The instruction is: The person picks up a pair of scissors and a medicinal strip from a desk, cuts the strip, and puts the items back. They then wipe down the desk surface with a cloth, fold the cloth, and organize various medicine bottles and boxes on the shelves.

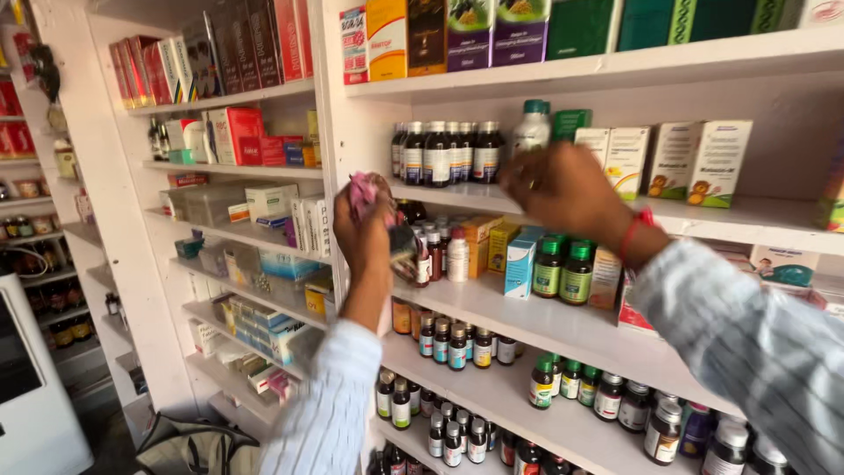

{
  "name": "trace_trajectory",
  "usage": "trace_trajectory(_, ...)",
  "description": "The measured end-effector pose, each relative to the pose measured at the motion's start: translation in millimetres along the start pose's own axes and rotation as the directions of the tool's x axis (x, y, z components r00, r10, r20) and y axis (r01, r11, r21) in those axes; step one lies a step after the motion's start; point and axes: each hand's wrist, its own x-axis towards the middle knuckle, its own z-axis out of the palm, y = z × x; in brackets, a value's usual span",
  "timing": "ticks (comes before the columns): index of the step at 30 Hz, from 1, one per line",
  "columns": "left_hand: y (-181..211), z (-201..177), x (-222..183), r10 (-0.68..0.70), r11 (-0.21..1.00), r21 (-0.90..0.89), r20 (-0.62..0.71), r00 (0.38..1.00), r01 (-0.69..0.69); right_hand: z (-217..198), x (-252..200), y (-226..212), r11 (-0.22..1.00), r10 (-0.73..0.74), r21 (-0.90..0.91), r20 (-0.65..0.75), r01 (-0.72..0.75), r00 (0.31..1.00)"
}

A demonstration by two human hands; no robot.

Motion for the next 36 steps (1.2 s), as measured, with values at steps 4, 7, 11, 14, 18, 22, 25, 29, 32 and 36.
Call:
trace_trajectory(4,20,0,24,-0.164,0.924,0.360,0.071,0.984,0.128,22,51,-2,0.986,0.164,0.031,-0.023,-0.163,0.986)
trace_trajectory(7,47,4,36,-0.306,0.533,0.846,0.201,0.931,-0.007,58,81,-6,0.972,0.225,0.070,-0.041,-0.222,0.973)
trace_trajectory(11,68,11,63,-0.287,0.164,0.973,0.204,0.936,-0.161,104,110,-5,0.901,0.431,0.065,-0.019,-0.429,0.902)
trace_trajectory(14,58,17,91,-0.232,0.141,0.943,0.329,0.915,-0.303,127,126,1,0.867,0.499,0.052,-0.070,-0.496,0.864)
trace_trajectory(18,24,29,119,-0.337,0.194,0.917,0.395,0.855,-0.348,148,128,10,0.855,0.517,0.006,-0.102,-0.519,0.850)
trace_trajectory(22,-1,38,139,-0.460,0.267,0.934,0.340,0.820,-0.238,155,127,18,0.829,0.559,0.016,-0.079,-0.559,0.826)
trace_trajectory(25,-19,40,150,-0.460,0.265,0.937,0.331,0.824,-0.228,156,127,20,0.869,0.491,-0.005,-0.103,-0.494,0.865)
trace_trajectory(29,-44,38,161,-0.435,0.360,0.884,0.443,0.784,-0.300,155,126,19,0.856,0.512,-0.006,-0.130,-0.517,0.849)
trace_trajectory(32,-56,33,170,-0.450,0.428,0.853,0.487,0.749,-0.297,154,122,15,0.847,0.532,0.076,-0.143,-0.527,0.835)
trace_trajectory(36,-59,31,173,-0.469,0.441,0.853,0.486,0.738,-0.281,150,115,14,0.812,0.571,0.192,-0.067,-0.551,0.818)
